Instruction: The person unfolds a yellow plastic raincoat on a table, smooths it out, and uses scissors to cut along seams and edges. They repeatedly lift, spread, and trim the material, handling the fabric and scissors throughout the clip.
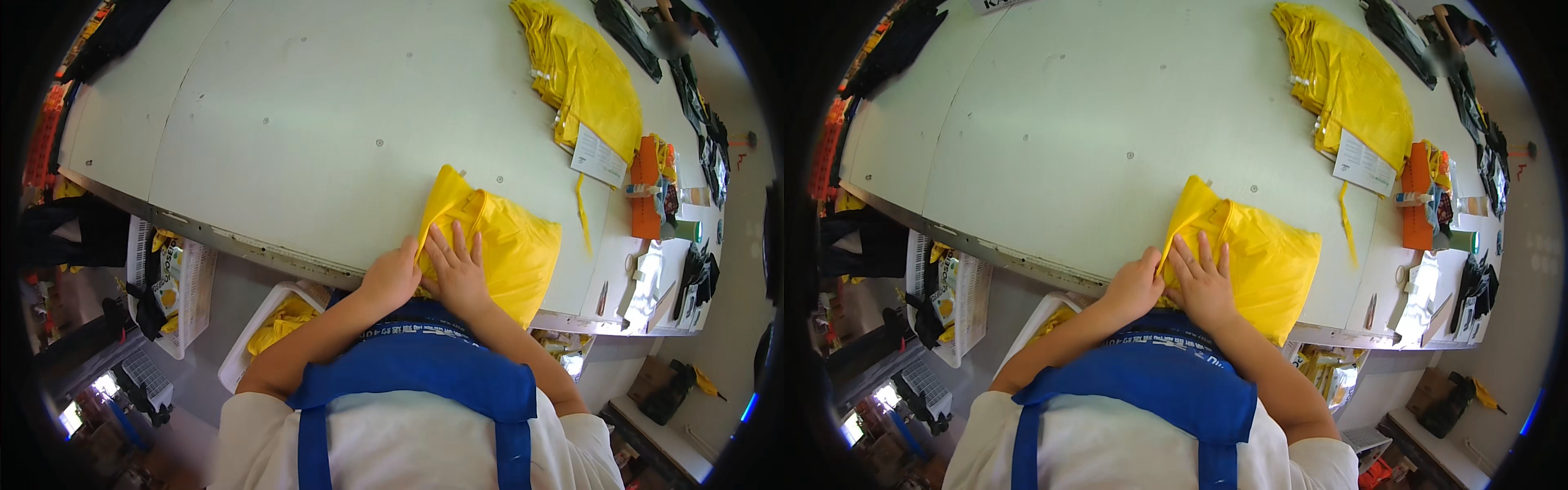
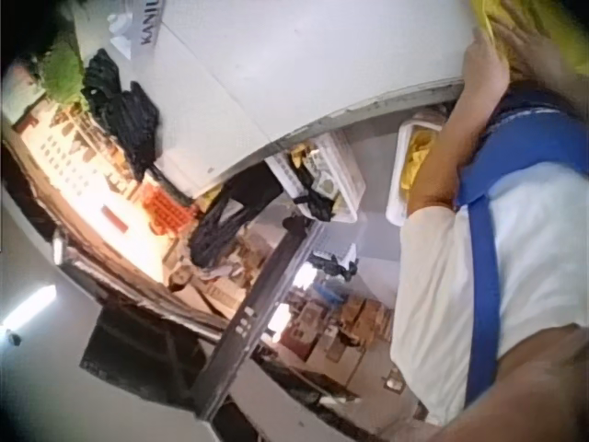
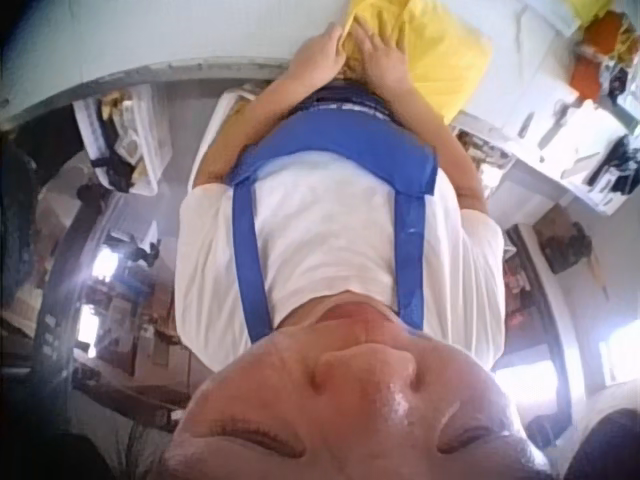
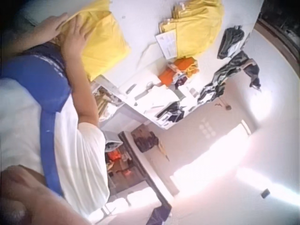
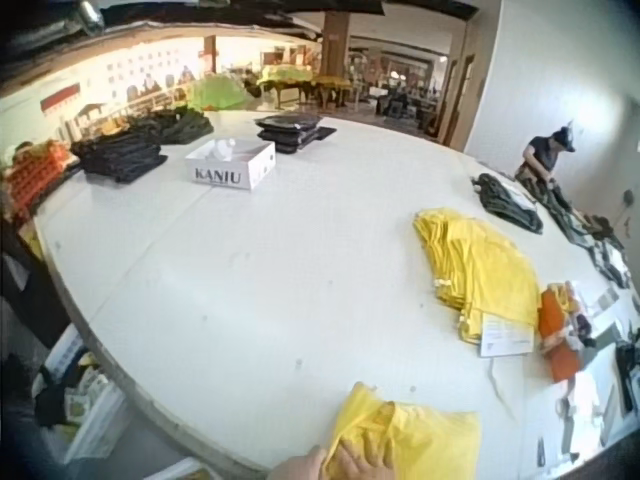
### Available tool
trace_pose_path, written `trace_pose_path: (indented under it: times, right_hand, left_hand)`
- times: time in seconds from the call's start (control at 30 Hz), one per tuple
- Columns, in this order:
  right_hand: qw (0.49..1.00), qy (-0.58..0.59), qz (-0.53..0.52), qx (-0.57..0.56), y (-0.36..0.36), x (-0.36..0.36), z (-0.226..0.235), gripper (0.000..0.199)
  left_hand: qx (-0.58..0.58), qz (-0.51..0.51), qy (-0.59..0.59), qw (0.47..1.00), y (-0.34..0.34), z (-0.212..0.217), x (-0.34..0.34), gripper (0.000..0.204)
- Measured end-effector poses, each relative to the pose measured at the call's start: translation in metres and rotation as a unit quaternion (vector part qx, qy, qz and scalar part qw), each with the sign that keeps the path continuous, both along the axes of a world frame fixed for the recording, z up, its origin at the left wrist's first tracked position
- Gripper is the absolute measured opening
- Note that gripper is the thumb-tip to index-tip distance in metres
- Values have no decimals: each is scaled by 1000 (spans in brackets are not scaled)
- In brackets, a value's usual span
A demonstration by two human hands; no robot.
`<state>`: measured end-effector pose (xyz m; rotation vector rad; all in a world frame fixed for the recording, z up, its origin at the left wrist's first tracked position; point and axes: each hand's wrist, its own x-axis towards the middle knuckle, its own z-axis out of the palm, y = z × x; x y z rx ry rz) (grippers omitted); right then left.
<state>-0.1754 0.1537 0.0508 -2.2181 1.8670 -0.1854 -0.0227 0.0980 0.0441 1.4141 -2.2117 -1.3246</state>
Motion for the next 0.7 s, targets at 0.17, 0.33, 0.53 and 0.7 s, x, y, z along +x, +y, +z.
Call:
trace_pose_path:
  times: [0.17, 0.33, 0.53, 0.7]
  right_hand:
    - [996, -23, -81, 26, -11, 3, -3, 90]
    - [992, 31, -117, 27, -19, -2, 2, 92]
    - [988, 38, -152, 10, -31, -7, -1, 90]
    - [990, 56, -112, 68, -32, 1, 13, 91]
  left_hand:
    - [19, -6, -10, 1000, -8, -6, 1, 20]
    - [16, -24, -12, 1000, -22, 12, -11, 19]
    - [40, -12, 3, 999, -32, 15, -22, 18]
    - [-34, -16, -18, 999, -37, 1, -23, 18]
